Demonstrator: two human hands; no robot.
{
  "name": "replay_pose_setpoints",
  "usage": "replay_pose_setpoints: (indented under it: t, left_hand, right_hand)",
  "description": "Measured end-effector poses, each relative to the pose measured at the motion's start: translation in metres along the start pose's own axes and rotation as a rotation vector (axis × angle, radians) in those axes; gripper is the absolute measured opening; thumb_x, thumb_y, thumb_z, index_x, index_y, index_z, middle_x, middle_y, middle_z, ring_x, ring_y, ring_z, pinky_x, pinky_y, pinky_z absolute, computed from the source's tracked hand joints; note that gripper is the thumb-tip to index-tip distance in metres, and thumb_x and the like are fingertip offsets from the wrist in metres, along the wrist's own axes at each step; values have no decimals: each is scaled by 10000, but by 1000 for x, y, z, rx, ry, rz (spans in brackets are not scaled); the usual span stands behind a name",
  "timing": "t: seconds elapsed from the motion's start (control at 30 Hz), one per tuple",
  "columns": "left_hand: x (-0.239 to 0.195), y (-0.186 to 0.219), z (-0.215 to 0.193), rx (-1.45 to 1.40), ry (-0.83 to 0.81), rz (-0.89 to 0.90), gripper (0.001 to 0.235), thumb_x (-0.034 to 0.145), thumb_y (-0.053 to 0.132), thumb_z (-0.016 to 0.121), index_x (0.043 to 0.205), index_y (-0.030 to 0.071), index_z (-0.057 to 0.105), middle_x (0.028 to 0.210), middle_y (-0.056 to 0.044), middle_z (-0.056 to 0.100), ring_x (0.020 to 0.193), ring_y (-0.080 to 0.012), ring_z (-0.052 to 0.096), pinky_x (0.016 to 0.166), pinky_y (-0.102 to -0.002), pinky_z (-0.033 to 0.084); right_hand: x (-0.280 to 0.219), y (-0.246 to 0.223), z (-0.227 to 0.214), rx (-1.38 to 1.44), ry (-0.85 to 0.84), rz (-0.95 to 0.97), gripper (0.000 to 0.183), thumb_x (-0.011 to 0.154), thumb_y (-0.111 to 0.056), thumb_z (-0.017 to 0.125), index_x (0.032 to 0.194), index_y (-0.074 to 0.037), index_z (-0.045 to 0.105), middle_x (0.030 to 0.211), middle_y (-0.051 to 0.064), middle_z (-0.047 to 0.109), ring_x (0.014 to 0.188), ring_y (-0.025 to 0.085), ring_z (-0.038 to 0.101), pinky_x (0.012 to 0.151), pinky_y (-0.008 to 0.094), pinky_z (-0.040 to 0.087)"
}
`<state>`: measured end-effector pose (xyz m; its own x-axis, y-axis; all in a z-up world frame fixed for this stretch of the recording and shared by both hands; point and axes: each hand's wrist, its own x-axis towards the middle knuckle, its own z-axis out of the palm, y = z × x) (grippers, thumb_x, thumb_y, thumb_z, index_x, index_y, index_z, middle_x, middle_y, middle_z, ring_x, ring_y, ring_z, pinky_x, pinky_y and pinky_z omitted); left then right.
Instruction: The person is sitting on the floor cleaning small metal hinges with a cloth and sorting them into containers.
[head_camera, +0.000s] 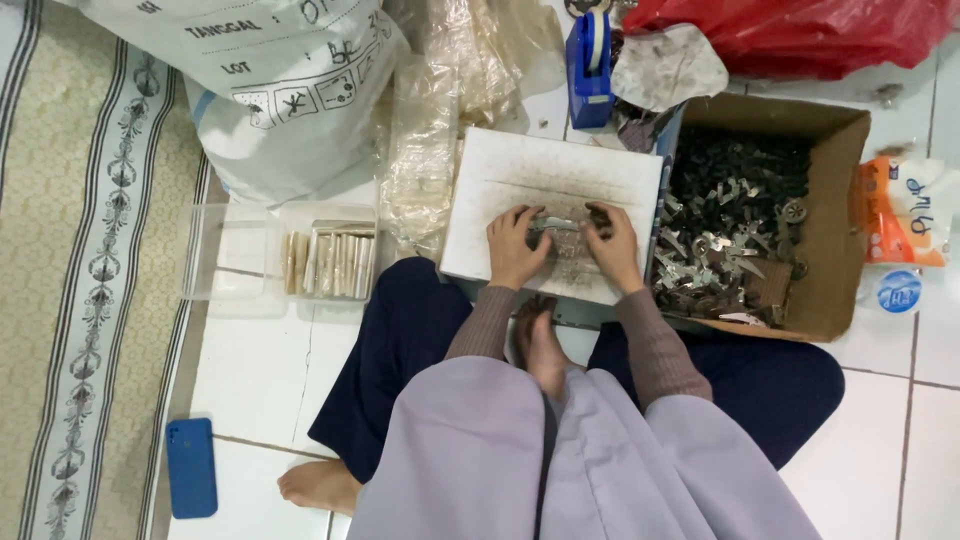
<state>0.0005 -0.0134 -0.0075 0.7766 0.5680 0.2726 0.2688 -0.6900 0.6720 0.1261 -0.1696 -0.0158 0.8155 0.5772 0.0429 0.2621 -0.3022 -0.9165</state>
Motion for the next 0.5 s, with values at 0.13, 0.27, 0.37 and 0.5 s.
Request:
replay_pose_setpoints:
  t: [0.13, 0.27, 0.37, 0.5]
  left_hand:
    - [3, 42, 22, -227, 81, 49, 432, 843, 250, 741, 1260, 182, 649, 1150, -118, 606, 1102, -360, 607, 999, -497, 440]
    - [4, 123, 63, -554, -344, 100, 297, 929, 244, 647, 1190, 104, 670, 1094, -159, 675, 1058, -369, 680, 943, -464, 542]
    - [-7, 153, 147, -437, -705, 156, 330, 953, 249, 576, 1177, 24, 671, 1086, -225, 688, 1053, -401, 697, 907, -477, 582]
    - [-46, 136, 256, 41, -895, 188, 266, 817, 121, 641, 1035, -5, 728, 964, -233, 703, 918, -407, 739, 727, -490, 626]
  right_hand:
    - [-9, -9, -83, 190, -140, 209, 418, 949, -268, 770, 1312, -79, 683, 1249, 198, 660, 1181, 340, 624, 915, 463, 556]
    - [-28, 33, -166, -75, -165, 239, 339, 989, -159, 697, 1266, 37, 695, 1179, 315, 678, 1169, 471, 626, 945, 559, 515]
    - [-50, 122, -192, -315, -288, 326, 339, 916, -70, 659, 1216, 76, 717, 1159, 373, 694, 1169, 541, 617, 991, 612, 488]
    - [-73, 218, -181, -591, -422, 503, 415, 833, -257, 709, 1196, -69, 786, 1129, 244, 771, 1155, 440, 691, 998, 557, 534]
